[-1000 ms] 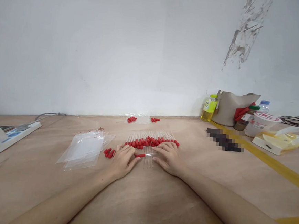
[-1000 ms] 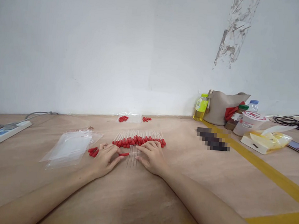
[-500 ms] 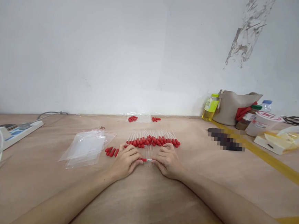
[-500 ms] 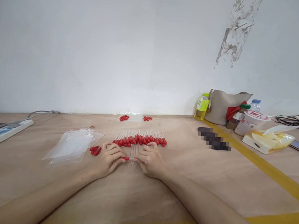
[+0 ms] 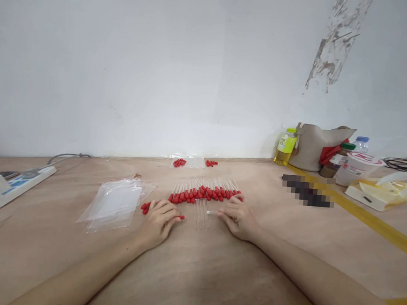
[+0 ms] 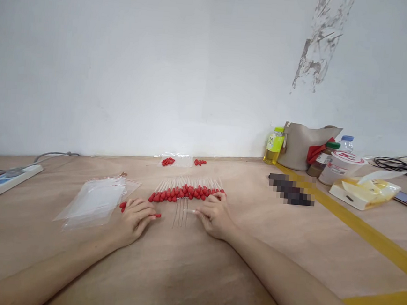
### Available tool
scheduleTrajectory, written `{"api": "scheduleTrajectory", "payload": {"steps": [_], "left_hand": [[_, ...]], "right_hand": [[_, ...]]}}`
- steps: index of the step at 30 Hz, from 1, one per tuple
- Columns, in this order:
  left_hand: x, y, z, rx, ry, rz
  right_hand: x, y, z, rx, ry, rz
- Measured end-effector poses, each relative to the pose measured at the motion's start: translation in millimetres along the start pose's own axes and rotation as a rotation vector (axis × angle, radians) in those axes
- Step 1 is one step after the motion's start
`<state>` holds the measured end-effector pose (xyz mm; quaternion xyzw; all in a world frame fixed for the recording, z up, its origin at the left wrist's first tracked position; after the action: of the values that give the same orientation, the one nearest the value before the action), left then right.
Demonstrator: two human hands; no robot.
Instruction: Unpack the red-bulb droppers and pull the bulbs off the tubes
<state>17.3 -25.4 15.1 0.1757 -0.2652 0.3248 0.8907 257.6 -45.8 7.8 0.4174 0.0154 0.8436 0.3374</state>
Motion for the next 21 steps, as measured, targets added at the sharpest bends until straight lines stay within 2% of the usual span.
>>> {"api": "scheduleTrajectory", "payload": {"steps": [4,7,9,13,17,21], "left_hand": [[-2,14,2.5,-0.084,-0.008,0.113],[5,29,10.2,-0.055,-0.048,0.293],[7,44,15.2,-0.031,-0.040,0.422],[2,75,20.7,0.046,0.036,0.614],[-5,90,19.0,0.099,0.215,0.662],[-7,87,17.2,0.048,0.339,0.627]], "right_hand": [[-1,-9,1,-0.007,-0.024,-0.125],[0,-9,-3,-0.035,-0.063,-0.158],[1,-9,-6,-0.068,-0.082,-0.153],[4,-9,-13,-0.161,-0.089,-0.049],[4,-10,-17,-0.148,-0.065,-0.024],[5,-4,-16,-0.069,0.007,-0.053]]}}
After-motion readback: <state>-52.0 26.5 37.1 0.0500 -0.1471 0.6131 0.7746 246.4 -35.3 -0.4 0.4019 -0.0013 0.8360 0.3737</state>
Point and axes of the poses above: each hand's wrist, its own x-axis towards the middle knuckle, its own z-axis out of the back of the hand, y = z × x, the point moved 2 cm from there along x, towards the middle knuckle, and after that the axes turned 14 degrees about x, right-handed, at the moved point
